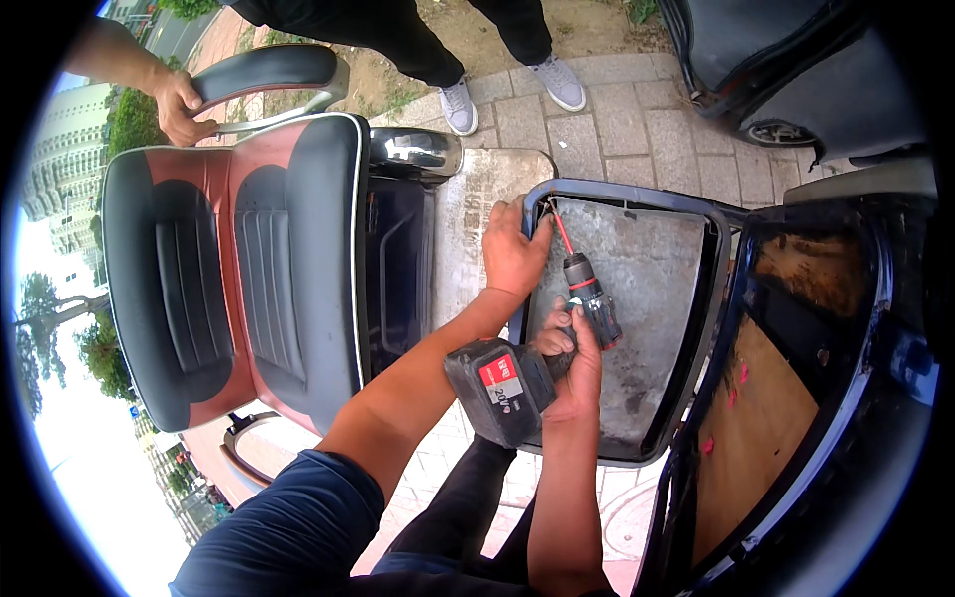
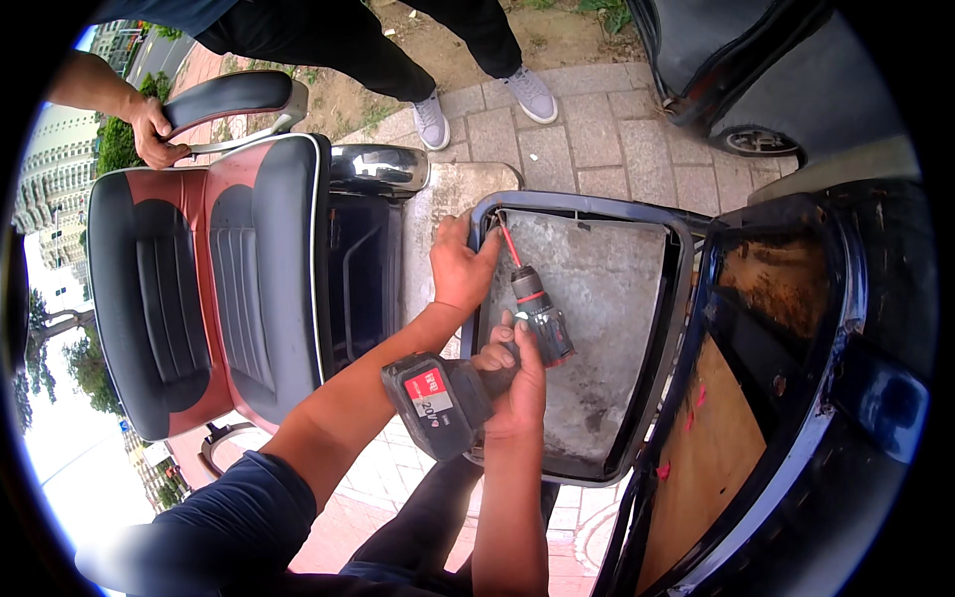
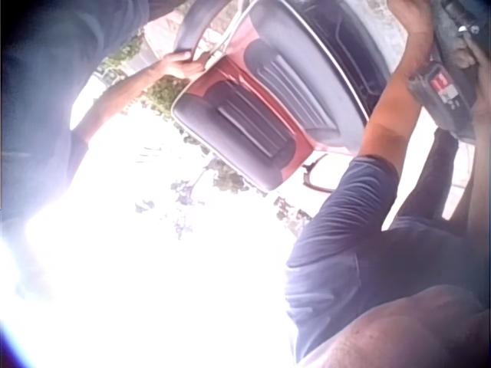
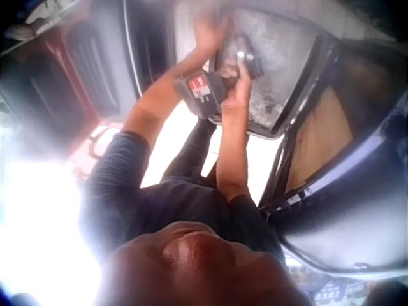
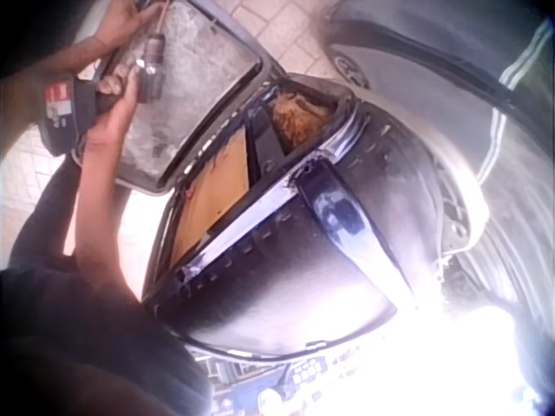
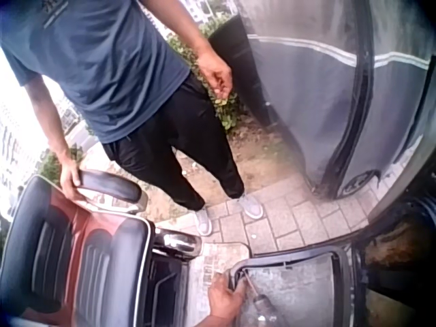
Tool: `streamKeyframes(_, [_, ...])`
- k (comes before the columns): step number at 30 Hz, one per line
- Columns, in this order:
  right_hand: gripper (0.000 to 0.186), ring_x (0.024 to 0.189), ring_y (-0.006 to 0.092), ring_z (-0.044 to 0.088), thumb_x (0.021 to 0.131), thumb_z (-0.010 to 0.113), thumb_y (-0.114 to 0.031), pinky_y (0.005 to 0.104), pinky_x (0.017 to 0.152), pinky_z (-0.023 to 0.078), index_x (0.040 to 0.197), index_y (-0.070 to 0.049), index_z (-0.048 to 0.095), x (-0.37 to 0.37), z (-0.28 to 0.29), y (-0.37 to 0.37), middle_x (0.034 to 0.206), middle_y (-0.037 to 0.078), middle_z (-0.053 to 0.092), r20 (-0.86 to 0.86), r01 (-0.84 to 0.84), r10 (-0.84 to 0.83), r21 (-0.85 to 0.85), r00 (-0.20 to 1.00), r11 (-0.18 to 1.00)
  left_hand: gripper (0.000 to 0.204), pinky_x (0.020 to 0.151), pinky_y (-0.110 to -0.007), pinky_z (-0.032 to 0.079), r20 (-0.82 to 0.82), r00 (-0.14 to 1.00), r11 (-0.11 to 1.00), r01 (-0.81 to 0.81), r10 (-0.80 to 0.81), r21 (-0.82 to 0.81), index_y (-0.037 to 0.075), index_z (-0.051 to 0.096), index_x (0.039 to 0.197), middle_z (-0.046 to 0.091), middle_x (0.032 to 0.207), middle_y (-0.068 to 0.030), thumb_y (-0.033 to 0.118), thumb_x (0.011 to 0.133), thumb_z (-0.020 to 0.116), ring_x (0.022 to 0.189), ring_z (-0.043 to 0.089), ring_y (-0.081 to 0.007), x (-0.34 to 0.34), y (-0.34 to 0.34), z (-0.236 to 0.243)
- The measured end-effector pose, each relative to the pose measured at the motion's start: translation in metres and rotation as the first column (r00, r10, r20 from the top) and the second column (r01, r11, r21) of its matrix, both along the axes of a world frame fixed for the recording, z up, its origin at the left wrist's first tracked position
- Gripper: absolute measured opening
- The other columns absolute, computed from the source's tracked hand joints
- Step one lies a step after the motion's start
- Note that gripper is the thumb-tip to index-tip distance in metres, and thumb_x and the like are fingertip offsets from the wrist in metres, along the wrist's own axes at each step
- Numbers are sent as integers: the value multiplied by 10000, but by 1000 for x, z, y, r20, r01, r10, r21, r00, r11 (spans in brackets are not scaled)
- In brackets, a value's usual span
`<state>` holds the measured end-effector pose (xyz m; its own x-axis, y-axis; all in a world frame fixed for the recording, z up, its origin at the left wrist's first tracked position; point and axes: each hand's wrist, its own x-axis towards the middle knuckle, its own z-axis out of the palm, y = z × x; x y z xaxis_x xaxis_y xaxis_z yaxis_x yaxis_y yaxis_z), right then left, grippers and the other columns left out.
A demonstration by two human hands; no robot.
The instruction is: The person uses a power drill to drive screws into the interior of a scooter storage compartment while holding screws by hand and being observed by another person.
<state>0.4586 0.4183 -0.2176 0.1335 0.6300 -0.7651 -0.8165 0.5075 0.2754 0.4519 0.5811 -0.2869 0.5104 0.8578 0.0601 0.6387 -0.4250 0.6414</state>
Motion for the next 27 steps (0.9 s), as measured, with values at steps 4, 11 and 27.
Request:
streamKeyframes(4, [321, 635, 38, 487, 1014, 679, -227, 228, 604, 452, 1254, -35, 586, 3, 1, -2, 904, -37, 570, 11, -24, 24, -4, 1000, 1000, 463, 784, -502, 521, 33, 998, 994, -51, 48, 96, 28, 651, 1268, 617, 1017, -225, 195, 853, 771, 922, 633, -445, 3, -2, 1])
streamKeyframes(11, [312, 637, 38, 507, 1011, 690, -201, 208, 598, 443, 1242, -18, 586, 10, 6, -10, 909, -14, 588, 71, -78, 84, -88, 994, 993, 380, 712, -468, 515, -36, 986, 959, 169, -165, 226, 118, 706, 1228, 546, 897, -139, 121, 849, 737, 827, 600, -336, 5, -6, 14])
streamKeyframes(27, [323, 635, 44, 490, 990, 719, -234, 235, 589, 453, 1250, -67, 627, 19, 11, -55, 944, -27, 603, 213, 66, -19, -217, 977, 974, 45, 580, -340, 438, 409, 905, 734, 197, 119, -649, 61, 620, 909, 594, 870, -42, 22, 888, 612, 654, 550, -202, 17, 9, 29])
